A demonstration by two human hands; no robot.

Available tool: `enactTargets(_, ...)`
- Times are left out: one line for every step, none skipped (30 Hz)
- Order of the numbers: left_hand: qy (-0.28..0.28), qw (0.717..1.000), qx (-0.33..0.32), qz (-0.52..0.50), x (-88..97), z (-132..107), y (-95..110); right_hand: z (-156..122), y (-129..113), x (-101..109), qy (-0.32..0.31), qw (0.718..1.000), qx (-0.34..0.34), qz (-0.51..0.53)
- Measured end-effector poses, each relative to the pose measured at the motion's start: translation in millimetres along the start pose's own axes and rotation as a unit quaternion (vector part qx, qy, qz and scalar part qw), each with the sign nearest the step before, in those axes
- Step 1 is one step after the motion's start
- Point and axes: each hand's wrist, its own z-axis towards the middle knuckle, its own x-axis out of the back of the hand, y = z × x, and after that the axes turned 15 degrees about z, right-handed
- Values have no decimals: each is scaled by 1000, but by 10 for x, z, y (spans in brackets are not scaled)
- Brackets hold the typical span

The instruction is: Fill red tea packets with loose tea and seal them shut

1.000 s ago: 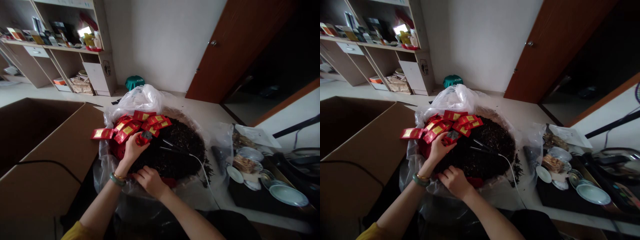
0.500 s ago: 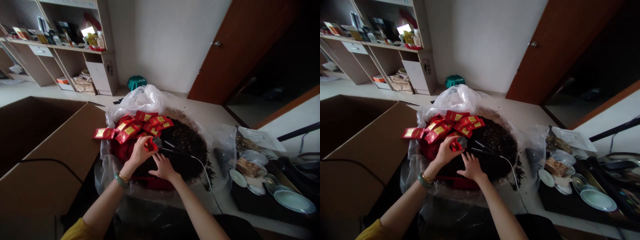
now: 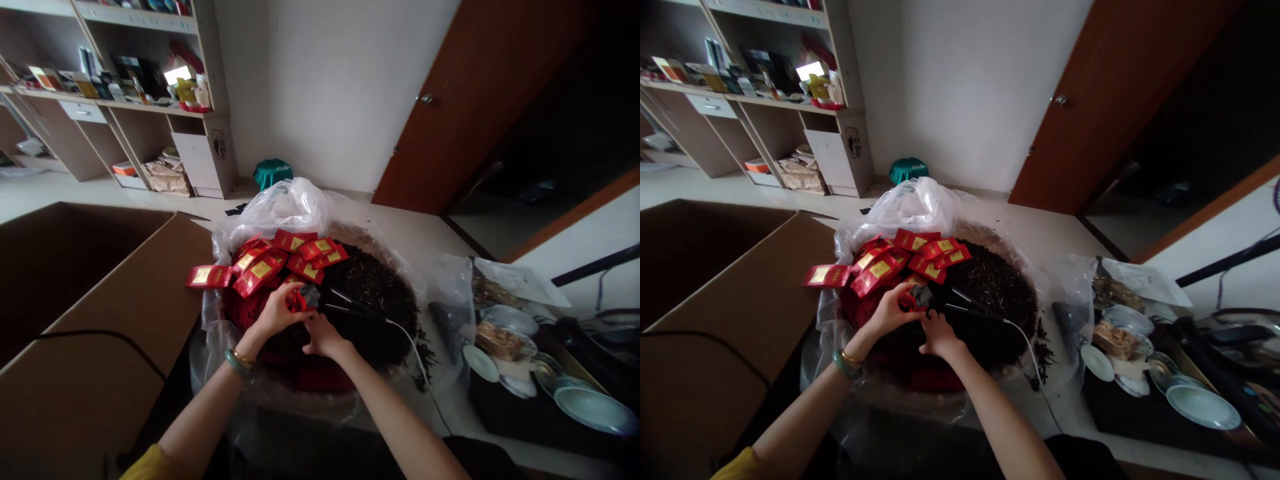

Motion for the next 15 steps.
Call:
enactTargets(9, 1000, 5, -5, -23, -38, -29, 1, -17, -9, 0, 1000, -7, 1)
enactTargets(14, 1000, 7, -6, -49, -73, -59, 0, -30, -19, 2, 1000, -14, 4)
enactTargets(18, 1000, 11, -11, -75, -103, -90, -1, -40, -30, 4, 1000, -21, 7)
enactTargets(18, 1000, 15, -19, -99, -126, -121, -2, -45, -41, 9, 1000, -25, 9)
enactTargets(20, 999, 21, -27, -119, -142, -150, -3, -44, -52, 14, 999, -26, 11)
enactTargets(24, 999, 26, -35, -134, -152, -177, -3, -37, -60, 20, 999, -25, 15)
enactTargets(29, 998, 32, -42, -144, -155, -200, -2, -23, -61, 27, 999, -19, 25)
enactTargets(37, 998, 36, -48, -148, -154, -219, -2, -2, -52, 36, 998, -9, 42)
enactTargets(46, 997, 39, -53, -148, -150, -235, -5, 25, -30, 52, 996, 6, 68)
enactTargets(54, 996, 40, -58, -146, -145, -246, -11, 55, 9, 71, 992, 24, 103)
enactTargets(61, 995, 41, -63, -143, -139, -254, -23, 83, 68, 95, 984, 44, 145)
enactTargets(66, 995, 40, -65, -140, -133, -259, -42, 106, 147, 124, 972, 64, 190)
enactTargets(68, 995, 38, -66, -138, -126, -261, -70, 120, 245, 142, 958, 81, 236)
enactTargets(68, 995, 36, -65, -137, -118, -259, -107, 120, 360, 160, 940, 96, 286)
enactTargets(67, 995, 33, -61, -138, -107, -254, -152, 104, 488, 170, 922, 103, 333)
